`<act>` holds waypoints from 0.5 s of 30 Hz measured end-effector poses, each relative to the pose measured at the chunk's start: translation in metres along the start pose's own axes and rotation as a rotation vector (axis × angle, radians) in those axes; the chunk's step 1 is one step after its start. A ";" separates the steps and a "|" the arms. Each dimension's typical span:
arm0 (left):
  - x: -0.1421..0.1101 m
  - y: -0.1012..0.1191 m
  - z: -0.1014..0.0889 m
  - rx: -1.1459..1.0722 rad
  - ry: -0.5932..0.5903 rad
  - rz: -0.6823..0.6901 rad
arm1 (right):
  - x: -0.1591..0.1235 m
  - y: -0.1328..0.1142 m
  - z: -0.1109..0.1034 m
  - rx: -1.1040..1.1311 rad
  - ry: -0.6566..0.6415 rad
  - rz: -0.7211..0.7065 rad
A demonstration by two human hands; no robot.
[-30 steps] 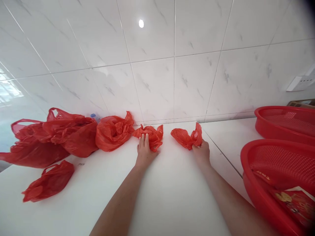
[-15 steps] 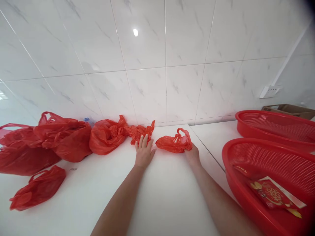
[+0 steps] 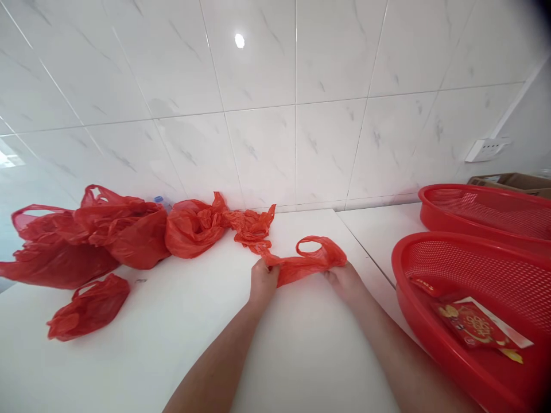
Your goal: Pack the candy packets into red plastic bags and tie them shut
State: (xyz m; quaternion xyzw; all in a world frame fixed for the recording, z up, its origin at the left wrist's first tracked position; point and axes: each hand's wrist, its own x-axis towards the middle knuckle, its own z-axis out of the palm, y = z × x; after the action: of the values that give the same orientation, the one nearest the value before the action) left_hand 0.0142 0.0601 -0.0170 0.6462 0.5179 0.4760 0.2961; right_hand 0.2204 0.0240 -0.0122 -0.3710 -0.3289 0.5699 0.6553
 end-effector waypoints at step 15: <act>0.009 0.008 -0.022 -0.284 0.301 0.021 | 0.001 -0.003 -0.007 -0.115 0.052 -0.001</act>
State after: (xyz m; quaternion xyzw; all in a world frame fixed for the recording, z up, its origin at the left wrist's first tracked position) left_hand -0.0025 0.0635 0.0009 0.5248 0.4774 0.6384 0.2985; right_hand 0.2279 0.0242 -0.0129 -0.4224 -0.3442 0.5400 0.6415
